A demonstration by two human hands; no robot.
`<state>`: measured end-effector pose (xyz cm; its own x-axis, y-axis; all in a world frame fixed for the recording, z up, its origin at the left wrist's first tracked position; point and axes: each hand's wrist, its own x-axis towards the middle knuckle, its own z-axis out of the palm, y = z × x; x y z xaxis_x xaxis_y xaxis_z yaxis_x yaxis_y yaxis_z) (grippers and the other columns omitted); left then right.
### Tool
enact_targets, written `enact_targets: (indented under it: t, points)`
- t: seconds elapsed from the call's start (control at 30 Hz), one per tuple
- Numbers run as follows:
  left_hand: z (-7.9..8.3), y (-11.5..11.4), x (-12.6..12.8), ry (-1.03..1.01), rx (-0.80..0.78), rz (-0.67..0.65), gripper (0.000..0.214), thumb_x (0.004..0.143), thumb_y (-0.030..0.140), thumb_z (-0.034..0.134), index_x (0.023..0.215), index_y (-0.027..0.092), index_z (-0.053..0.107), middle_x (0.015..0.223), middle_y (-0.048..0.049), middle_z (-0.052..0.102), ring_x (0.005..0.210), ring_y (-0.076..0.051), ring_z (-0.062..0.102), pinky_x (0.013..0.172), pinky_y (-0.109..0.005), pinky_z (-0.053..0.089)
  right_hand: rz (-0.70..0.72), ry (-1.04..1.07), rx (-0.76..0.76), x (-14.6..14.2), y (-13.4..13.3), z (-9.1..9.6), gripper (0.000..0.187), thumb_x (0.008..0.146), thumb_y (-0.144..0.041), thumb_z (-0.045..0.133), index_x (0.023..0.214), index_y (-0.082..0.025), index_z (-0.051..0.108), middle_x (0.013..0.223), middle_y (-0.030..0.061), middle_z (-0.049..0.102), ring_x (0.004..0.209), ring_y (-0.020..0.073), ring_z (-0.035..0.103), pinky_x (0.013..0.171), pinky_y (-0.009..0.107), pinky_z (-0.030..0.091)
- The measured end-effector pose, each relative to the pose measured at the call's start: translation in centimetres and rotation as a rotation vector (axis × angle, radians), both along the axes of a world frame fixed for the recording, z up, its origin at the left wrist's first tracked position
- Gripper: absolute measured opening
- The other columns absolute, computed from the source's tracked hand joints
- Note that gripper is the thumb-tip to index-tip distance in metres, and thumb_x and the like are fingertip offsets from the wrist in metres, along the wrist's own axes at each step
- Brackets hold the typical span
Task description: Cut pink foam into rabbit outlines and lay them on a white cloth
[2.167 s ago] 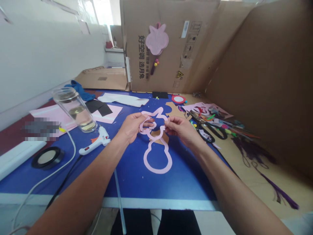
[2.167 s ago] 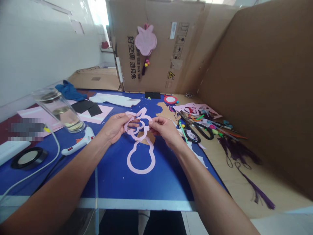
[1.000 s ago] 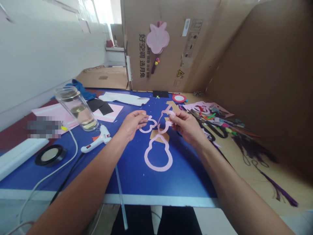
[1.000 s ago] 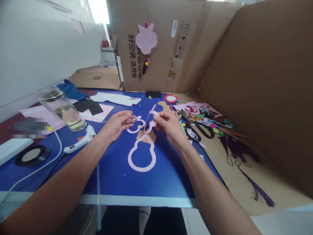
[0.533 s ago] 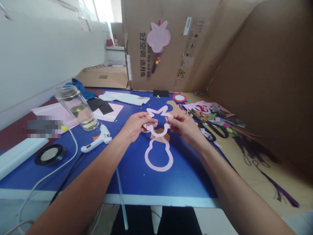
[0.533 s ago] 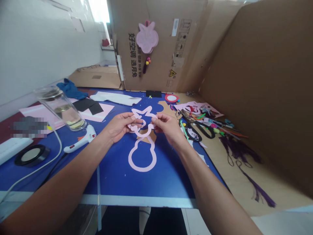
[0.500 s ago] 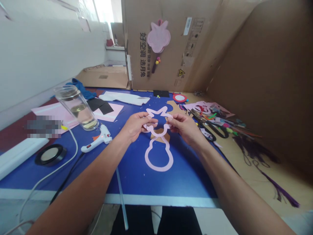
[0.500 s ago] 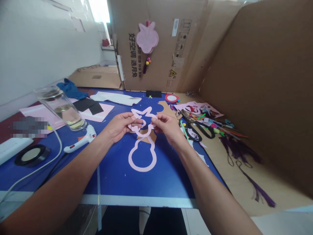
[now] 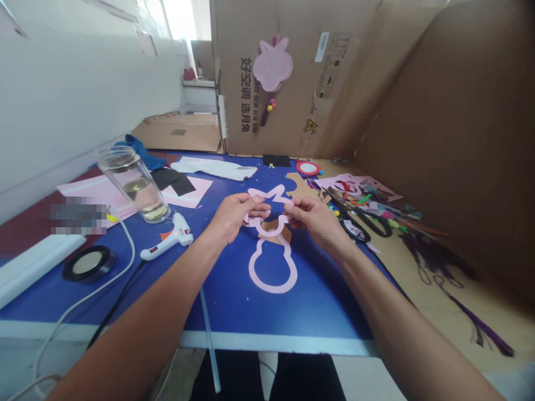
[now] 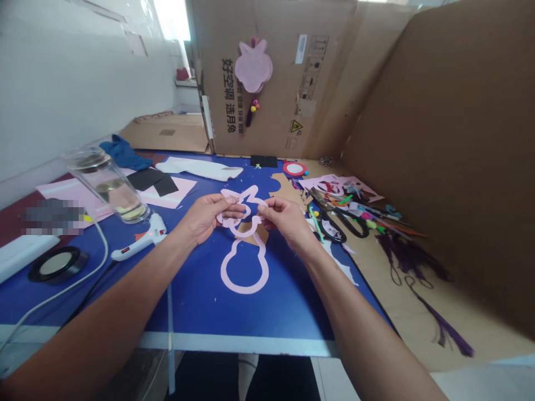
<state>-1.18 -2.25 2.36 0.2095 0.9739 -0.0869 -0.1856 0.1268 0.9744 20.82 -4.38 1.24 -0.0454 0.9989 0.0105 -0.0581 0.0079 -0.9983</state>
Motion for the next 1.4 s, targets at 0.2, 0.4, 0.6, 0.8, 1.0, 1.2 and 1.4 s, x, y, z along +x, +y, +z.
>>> enact_targets:
  t: [0.2, 0.4, 0.6, 0.8, 1.0, 1.2, 1.4]
  points:
    - [0.0, 0.0, 0.0, -0.041, -0.01, 0.011, 0.013, 0.097, 0.022, 0.073, 0.097, 0.01, 0.078, 0.096, -0.0184, 0.083, 0.076, -0.02, 0.08, 0.073, -0.03, 0.061, 0.006, -0.022, 0.005, 0.0, 0.0, -0.2, 0.046, 0.064, -0.058, 0.099, 0.079, -0.021, 0.075, 0.074, 0.0015, 0.074, 0.06, 0.013, 0.061, 0.059, 0.027, 0.05]
    - [0.0, -0.2, 0.2, -0.03, -0.015, 0.006, 0.014, 0.096, 0.024, 0.077, 0.092, 0.011, 0.078, 0.097, -0.0187, 0.083, 0.076, -0.02, 0.079, 0.072, -0.03, 0.06, 0.005, -0.032, 0.009, -0.1, -0.1, -0.2, 0.046, 0.065, -0.059, 0.098, 0.081, -0.021, 0.077, 0.075, 0.002, 0.075, 0.062, 0.0134, 0.062, 0.06, 0.027, 0.051]
    - [0.1, -0.2, 0.2, -0.041, -0.036, -0.008, 0.015, 0.095, 0.026, 0.078, 0.094, 0.011, 0.077, 0.097, -0.0182, 0.083, 0.076, -0.02, 0.079, 0.069, -0.028, 0.06, 0.001, -0.036, 0.01, -0.1, 0.0, -0.4, 0.048, 0.063, -0.059, 0.099, 0.081, -0.021, 0.076, 0.075, 0.0023, 0.075, 0.061, 0.0136, 0.061, 0.06, 0.027, 0.051]
    - [-0.1, -0.1, 0.2, -0.016, -0.03, -0.01, 0.014, 0.098, 0.024, 0.073, 0.093, 0.011, 0.076, 0.099, -0.0177, 0.084, 0.077, -0.019, 0.08, 0.072, -0.028, 0.061, 0.01, -0.041, 0.004, 0.0, 0.2, -0.7, 0.049, 0.064, -0.06, 0.097, 0.083, -0.02, 0.075, 0.073, 0.001, 0.073, 0.058, 0.0119, 0.059, 0.057, 0.025, 0.049]
    - [-0.1, -0.1, 0.2, -0.013, -0.026, 0.001, 0.015, 0.097, 0.026, 0.074, 0.093, 0.012, 0.077, 0.098, -0.0172, 0.084, 0.077, -0.02, 0.08, 0.072, -0.03, 0.062, 0.005, -0.071, -0.015, -0.1, 0.1, -0.5, 0.049, 0.068, -0.062, 0.094, 0.086, -0.02, 0.074, 0.079, 0.0031, 0.075, 0.061, 0.0126, 0.061, 0.059, 0.026, 0.051]
    - [1.3, 1.3, -1.6, -0.141, 0.029, 0.181, 0.012, 0.096, 0.023, 0.074, 0.096, 0.011, 0.072, 0.092, -0.0158, 0.083, 0.075, -0.02, 0.079, 0.07, -0.03, 0.063, -0.08, -0.158, 0.029, 0.5, 0.5, -0.4, 0.043, 0.073, -0.053, 0.087, 0.099, -0.021, 0.072, 0.086, 0.0036, 0.076, 0.067, 0.016, 0.067, 0.058, 0.026, 0.051]
    - [2.0, 2.6, -3.5, -0.222, 0.132, 0.37, 0.01, 0.095, 0.022, 0.071, 0.094, 0.013, 0.069, 0.086, -0.012, 0.081, 0.068, -0.017, 0.077, 0.066, -0.027, 0.062, -0.056, -0.651, 0.194, 0.8, 0.6, -1.5, 0.017, 0.087, -0.036, 0.07, 0.088, -0.02, 0.073, 0.074, 0.0012, 0.071, 0.064, 0.0163, 0.063, 0.062, 0.028, 0.046]
